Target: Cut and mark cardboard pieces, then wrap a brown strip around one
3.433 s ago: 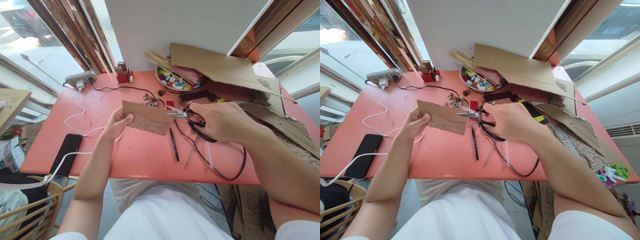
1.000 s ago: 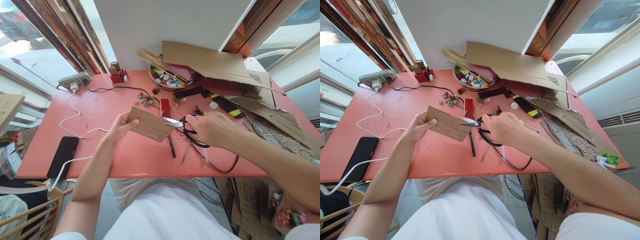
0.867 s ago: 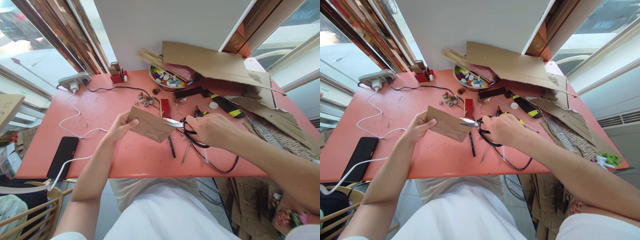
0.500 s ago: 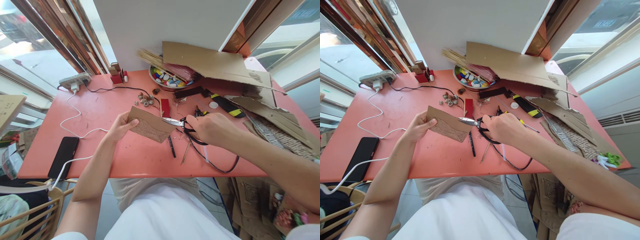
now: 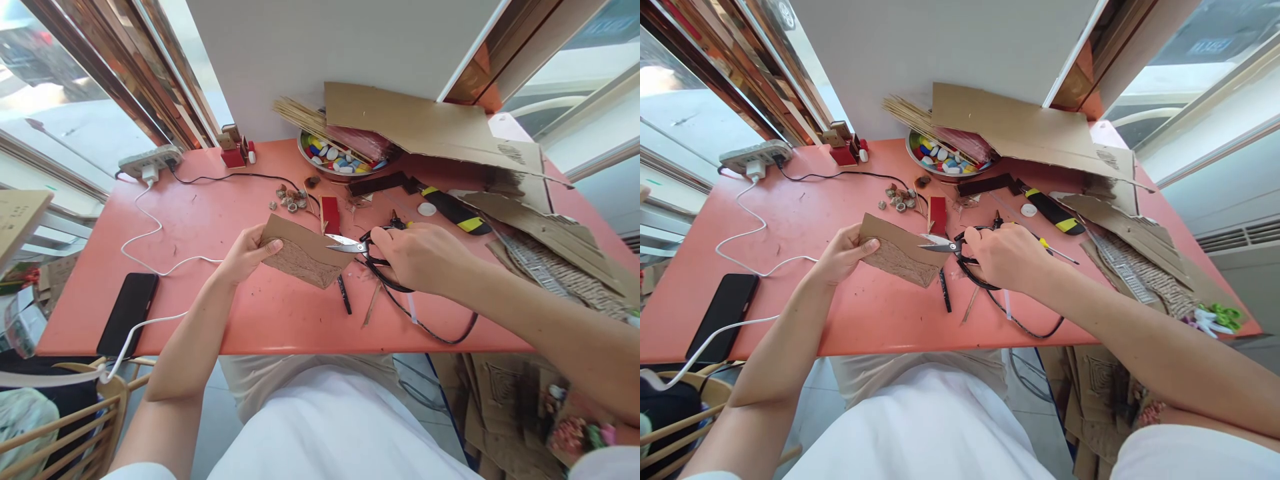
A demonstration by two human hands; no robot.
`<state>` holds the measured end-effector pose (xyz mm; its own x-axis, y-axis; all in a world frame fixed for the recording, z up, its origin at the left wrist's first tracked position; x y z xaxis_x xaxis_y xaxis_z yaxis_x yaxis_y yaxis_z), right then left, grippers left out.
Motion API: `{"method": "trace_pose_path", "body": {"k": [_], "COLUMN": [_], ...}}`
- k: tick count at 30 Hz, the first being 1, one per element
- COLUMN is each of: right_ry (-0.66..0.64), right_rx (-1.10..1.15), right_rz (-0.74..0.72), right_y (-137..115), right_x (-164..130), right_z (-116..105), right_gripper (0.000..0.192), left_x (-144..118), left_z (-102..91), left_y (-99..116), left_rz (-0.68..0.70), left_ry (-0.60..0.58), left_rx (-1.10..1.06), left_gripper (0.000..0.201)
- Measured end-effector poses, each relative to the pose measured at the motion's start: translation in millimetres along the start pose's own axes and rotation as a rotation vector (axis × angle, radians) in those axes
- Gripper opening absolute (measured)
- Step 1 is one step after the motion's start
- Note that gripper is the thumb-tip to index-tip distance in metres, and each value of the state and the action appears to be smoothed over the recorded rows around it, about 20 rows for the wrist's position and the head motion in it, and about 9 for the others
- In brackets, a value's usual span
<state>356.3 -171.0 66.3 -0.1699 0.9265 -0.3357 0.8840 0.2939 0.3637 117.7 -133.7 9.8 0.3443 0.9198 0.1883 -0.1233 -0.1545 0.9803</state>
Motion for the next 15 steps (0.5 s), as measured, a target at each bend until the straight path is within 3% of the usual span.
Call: {"method": "trace_pose_path", "body": {"k": [7, 15], "right_ry": [0.054, 0.139], "right_rx": [0.042, 0.075], "right_rz": [0.011, 0.014], "right_y": [3, 4], "right_x": [0, 8], "right_z": [-5, 21], "right_gripper": [0.032, 0.034], "left_x": [0, 0], "left_z": [-0.2, 0.8], "left_y": [0, -1], "left_rz": [0.001, -0.009], "left_ry": [0.007, 0.002], "left_rx": [-0.014, -0.025], "left_gripper": [0.063, 0.062]}}
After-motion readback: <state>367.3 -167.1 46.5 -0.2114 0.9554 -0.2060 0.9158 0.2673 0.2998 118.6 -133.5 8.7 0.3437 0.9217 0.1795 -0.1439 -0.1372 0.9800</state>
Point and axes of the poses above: each hand's wrist, its own x-axis towards the middle knuckle, its own z-axis out of the palm, y = z × x, the point moved 7 cm from there along x, towards the middle knuckle, and after that the axes turned 14 degrees about z, right-handed, at the moved point
